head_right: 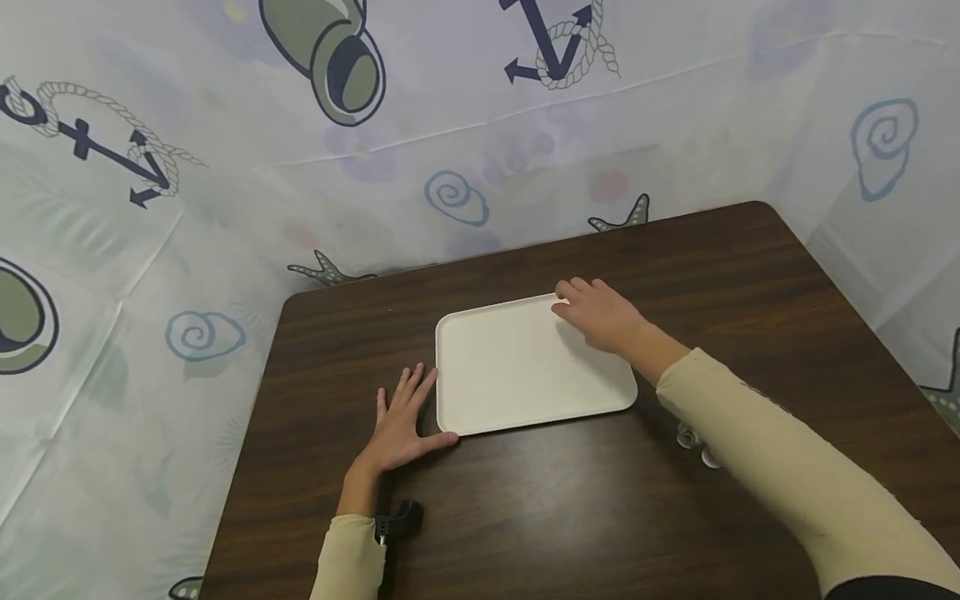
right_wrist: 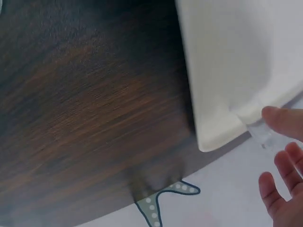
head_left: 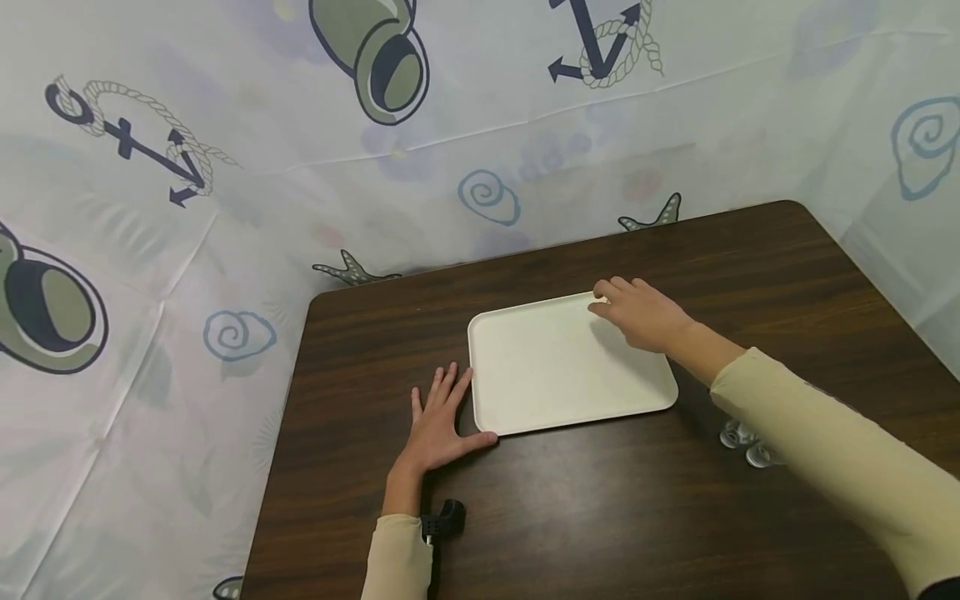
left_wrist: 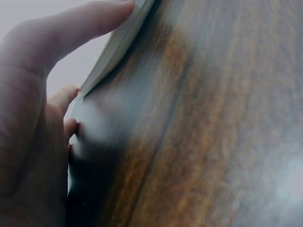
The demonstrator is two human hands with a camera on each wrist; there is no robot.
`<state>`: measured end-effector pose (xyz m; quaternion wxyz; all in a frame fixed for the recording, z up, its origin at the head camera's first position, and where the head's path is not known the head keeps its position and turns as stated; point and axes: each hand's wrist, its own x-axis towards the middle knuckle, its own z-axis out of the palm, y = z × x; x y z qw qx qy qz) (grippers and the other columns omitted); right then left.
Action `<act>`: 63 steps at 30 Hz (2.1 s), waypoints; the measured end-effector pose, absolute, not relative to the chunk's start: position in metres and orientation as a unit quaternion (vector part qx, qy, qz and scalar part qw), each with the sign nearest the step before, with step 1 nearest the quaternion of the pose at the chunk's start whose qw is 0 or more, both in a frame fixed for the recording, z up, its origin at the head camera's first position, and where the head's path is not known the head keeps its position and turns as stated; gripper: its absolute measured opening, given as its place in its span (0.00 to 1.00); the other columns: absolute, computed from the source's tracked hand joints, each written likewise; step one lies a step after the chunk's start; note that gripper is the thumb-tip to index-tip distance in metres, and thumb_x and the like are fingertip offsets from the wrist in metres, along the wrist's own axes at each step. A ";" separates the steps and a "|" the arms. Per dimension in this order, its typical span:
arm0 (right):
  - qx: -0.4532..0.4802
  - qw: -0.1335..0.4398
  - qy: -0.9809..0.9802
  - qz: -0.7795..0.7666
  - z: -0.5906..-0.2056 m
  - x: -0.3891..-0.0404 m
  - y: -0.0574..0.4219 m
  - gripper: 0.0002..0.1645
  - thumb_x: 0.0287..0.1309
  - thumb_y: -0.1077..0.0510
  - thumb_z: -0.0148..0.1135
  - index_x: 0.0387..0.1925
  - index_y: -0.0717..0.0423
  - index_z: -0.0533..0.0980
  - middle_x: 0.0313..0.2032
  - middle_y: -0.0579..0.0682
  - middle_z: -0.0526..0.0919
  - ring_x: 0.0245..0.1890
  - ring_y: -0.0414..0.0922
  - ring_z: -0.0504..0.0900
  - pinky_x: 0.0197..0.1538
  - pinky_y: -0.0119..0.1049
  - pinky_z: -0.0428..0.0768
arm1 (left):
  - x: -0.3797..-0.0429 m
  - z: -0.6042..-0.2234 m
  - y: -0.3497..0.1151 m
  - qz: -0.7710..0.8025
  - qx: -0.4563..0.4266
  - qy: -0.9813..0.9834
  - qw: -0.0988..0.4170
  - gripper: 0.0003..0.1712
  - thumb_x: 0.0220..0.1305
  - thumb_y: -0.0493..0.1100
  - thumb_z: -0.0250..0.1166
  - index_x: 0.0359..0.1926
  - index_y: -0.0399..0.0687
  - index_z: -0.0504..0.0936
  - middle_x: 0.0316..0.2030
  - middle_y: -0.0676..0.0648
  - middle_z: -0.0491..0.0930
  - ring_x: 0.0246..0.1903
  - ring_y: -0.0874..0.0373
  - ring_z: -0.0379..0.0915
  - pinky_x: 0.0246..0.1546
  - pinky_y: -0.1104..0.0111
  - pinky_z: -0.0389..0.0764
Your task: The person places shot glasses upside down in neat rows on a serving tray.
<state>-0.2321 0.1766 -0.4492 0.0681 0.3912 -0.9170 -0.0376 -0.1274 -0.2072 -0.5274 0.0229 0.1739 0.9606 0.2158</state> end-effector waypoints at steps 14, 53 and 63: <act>0.308 -0.017 -0.941 0.139 -0.420 -0.190 0.220 0.30 0.52 0.59 0.69 0.59 0.55 0.74 0.55 0.55 0.72 0.48 0.51 0.75 0.45 0.46 0.77 | -0.129 -0.531 -0.207 0.217 0.175 0.960 0.027 0.62 0.45 0.79 0.61 0.76 0.64 0.47 0.75 0.46 0.43 0.74 0.45 0.33 0.64 0.35 0.29; 0.093 -0.107 -0.915 0.378 -0.502 -0.072 0.363 0.28 0.52 0.53 0.72 0.54 0.57 0.77 0.48 0.61 0.79 0.32 0.30 0.78 0.29 0.30 0.76 | -0.130 -0.528 -0.203 0.206 0.176 0.962 0.025 0.62 0.46 0.79 0.61 0.76 0.64 0.46 0.75 0.46 0.43 0.74 0.45 0.33 0.64 0.35 0.30; 0.066 -0.062 -0.927 0.365 -0.501 -0.071 0.365 0.26 0.50 0.49 0.73 0.51 0.51 0.79 0.42 0.26 0.73 0.35 0.22 0.72 0.28 0.26 0.72 | -0.131 -0.526 -0.203 0.203 0.176 0.963 0.027 0.62 0.45 0.79 0.61 0.76 0.63 0.46 0.75 0.46 0.43 0.74 0.45 0.33 0.64 0.35 0.30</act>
